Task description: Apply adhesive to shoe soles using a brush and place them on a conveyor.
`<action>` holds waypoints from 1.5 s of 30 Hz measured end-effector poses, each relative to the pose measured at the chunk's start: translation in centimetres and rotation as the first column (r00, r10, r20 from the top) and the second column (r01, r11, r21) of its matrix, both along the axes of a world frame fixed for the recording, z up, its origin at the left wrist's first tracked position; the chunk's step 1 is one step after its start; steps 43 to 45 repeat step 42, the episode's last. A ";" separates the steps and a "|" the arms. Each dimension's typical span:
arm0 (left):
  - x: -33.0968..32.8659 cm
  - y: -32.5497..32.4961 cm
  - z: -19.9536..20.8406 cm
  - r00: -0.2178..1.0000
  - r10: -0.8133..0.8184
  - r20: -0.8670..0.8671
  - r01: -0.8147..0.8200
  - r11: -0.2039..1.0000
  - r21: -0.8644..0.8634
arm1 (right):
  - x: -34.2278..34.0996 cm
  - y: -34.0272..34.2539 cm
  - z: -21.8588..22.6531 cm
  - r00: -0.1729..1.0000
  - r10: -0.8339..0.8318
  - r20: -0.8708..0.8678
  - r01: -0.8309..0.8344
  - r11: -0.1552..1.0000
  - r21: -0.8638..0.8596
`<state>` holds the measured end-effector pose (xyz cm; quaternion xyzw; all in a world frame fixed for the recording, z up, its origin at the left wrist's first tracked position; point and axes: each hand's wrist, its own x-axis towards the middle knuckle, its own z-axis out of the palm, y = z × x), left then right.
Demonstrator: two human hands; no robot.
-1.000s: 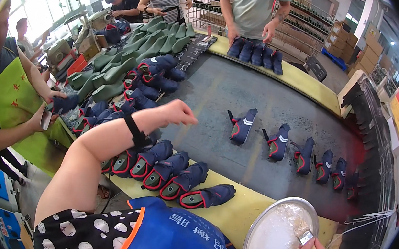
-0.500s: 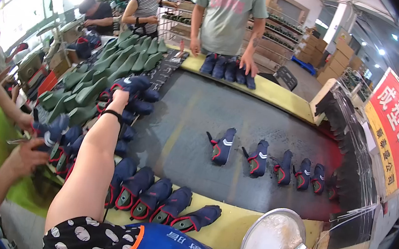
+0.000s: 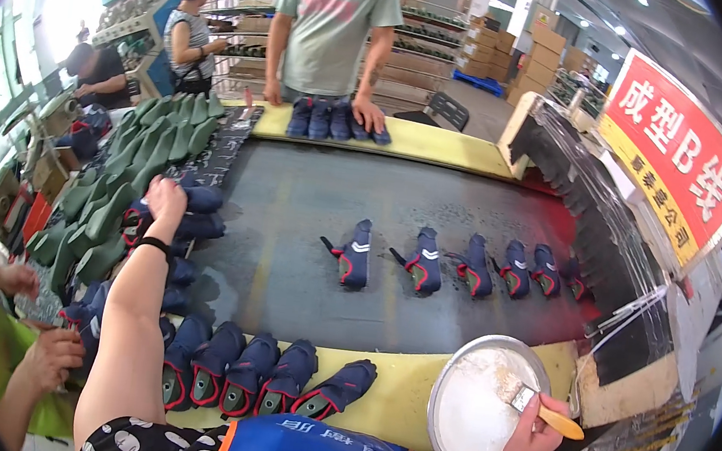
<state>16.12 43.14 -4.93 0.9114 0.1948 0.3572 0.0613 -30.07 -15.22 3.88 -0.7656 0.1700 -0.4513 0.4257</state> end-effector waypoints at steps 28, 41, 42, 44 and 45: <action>-31.8 -20.2 -2.4 0.492 -0.756 -0.433 0.221 0.589 -0.777 | -2.9 -3.5 -2.9 0.982 -0.182 -0.042 0.187 0.955 0.232; -38.5 -21.4 2.8 0.464 -0.825 -0.321 0.605 0.560 -0.566 | -0.7 -4.2 -3.0 0.988 -0.150 0.041 0.142 0.977 0.160; -38.8 -21.4 2.9 0.454 -0.828 -0.329 0.614 0.558 -0.557 | -0.4 -4.1 -3.0 0.989 -0.141 0.045 0.132 0.978 0.161; -38.8 -21.4 2.9 0.454 -0.828 -0.329 0.614 0.558 -0.557 | -0.4 -4.1 -3.0 0.989 -0.141 0.045 0.132 0.978 0.161; -38.8 -21.4 2.9 0.454 -0.828 -0.329 0.614 0.558 -0.557 | -0.4 -4.1 -3.0 0.989 -0.141 0.045 0.132 0.978 0.161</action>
